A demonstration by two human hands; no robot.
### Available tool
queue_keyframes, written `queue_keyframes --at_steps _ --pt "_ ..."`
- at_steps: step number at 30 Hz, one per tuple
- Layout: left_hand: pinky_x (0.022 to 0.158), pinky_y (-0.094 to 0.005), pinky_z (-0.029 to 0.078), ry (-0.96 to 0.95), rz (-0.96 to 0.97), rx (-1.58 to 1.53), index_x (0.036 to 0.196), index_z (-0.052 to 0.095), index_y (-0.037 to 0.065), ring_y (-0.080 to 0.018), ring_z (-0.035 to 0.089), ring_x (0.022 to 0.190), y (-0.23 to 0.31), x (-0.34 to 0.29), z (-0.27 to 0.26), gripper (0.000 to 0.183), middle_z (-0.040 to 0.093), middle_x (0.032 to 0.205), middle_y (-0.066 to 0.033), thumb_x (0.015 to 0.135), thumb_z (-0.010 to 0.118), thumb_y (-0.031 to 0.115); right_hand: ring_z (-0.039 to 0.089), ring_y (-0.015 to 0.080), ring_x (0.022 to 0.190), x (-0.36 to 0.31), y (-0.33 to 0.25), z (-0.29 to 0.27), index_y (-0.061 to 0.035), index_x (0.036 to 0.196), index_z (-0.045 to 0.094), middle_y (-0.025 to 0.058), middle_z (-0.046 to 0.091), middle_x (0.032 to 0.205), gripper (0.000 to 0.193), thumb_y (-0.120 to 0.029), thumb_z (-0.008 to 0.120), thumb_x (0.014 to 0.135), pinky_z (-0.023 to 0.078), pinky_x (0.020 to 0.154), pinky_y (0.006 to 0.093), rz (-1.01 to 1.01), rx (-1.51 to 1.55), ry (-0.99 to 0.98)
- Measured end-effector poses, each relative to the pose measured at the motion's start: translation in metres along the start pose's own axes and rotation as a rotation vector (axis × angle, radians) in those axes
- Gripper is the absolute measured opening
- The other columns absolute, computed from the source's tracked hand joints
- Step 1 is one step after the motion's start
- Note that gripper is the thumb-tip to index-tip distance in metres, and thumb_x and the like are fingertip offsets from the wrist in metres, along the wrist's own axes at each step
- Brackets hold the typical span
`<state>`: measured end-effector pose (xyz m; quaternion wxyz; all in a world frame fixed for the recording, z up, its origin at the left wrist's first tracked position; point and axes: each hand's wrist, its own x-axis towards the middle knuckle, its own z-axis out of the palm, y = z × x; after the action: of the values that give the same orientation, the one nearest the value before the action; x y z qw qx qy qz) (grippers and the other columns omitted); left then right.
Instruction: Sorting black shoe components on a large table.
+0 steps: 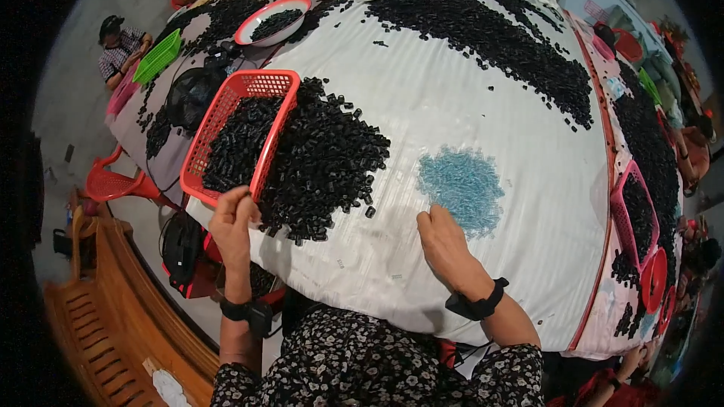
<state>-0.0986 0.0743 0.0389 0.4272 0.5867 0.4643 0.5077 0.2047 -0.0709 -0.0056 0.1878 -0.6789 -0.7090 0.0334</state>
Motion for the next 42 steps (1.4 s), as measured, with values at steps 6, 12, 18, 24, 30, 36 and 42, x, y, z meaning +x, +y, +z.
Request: queue_keyframes --at_steps 6,12,18,24,30,36,42 --pt "0.061 -0.0241 0.045 0.154 0.251 0.503 0.100 0.059 -0.002 -0.0087 0.054 0.070 -0.021 0.047 -0.021 0.019 0.059 0.077 -0.0023 0.084 0.062 0.008 0.049 0.0314 0.072 -0.005 -0.008 0.001 -0.0010 0.077 0.045 0.0151 0.043 0.076 0.011 -0.002 0.056 0.077 0.042 0.060 0.0398 0.026 -0.008 0.001" --pt "0.058 -0.0294 0.046 0.080 0.338 0.730 0.098 0.062 0.002 -0.0162 0.056 0.065 -0.033 0.059 -0.026 0.019 0.057 0.075 -0.0104 0.081 0.065 0.009 0.049 0.0300 0.071 0.008 -0.030 -0.007 -0.0023 0.082 0.049 0.0134 0.044 0.075 0.013 -0.006 0.059 0.077 0.042 0.059 0.0388 -0.036 0.118 0.048" --pt "0.060 -0.0327 0.046 0.133 0.434 0.780 0.097 0.061 0.000 -0.0209 0.056 0.067 -0.039 0.063 -0.028 0.020 0.055 0.079 -0.0117 0.080 0.065 0.010 0.050 0.0284 0.070 0.018 -0.086 0.032 -0.0028 0.087 0.051 0.0117 0.045 0.075 0.015 -0.010 0.061 0.078 0.043 0.059 0.0371 -0.280 0.375 -0.036" --pt "0.071 -0.0358 0.045 0.196 0.620 0.799 0.095 0.057 -0.002 -0.0288 0.055 0.079 -0.027 0.043 -0.018 0.018 0.055 0.085 -0.0150 0.079 0.062 0.002 0.049 0.0229 0.074 0.020 -0.097 0.044 -0.0007 0.088 0.046 0.0107 0.043 0.079 0.018 -0.004 0.051 0.072 0.043 0.062 0.0323 -0.442 0.221 -0.125" --pt "0.069 -0.0365 0.046 -0.330 0.813 0.593 0.090 0.059 0.000 -0.0297 0.056 0.080 -0.010 -0.012 0.053 0.019 0.057 0.084 -0.0136 0.072 0.059 -0.006 0.046 0.0237 0.071 0.011 -0.093 0.032 -0.0007 0.087 0.044 0.0112 0.042 0.079 0.015 -0.001 0.049 0.072 0.041 0.063 0.0327 -0.467 0.267 -0.123" --pt "0.069 -0.0366 0.045 -0.620 0.760 0.741 0.083 0.053 0.001 -0.0285 0.052 0.079 -0.034 -0.035 0.113 0.014 0.051 0.083 -0.0139 0.070 0.058 0.003 0.045 0.0255 0.069 -0.006 -0.081 0.028 -0.0003 0.087 0.046 0.0112 0.040 0.077 0.013 0.000 0.053 0.076 0.041 0.061 0.0344 -0.430 0.409 -0.064" --pt "0.071 -0.0357 0.044 -0.646 0.809 0.848 0.080 0.052 0.001 -0.0287 0.051 0.079 -0.040 -0.033 0.130 0.016 0.050 0.082 -0.0142 0.064 0.056 0.000 0.050 0.0269 0.069 -0.008 -0.082 0.015 -0.0013 0.091 0.051 0.0114 0.043 0.077 0.016 -0.005 0.062 0.079 0.043 0.060 0.0349 -0.350 0.539 0.026"
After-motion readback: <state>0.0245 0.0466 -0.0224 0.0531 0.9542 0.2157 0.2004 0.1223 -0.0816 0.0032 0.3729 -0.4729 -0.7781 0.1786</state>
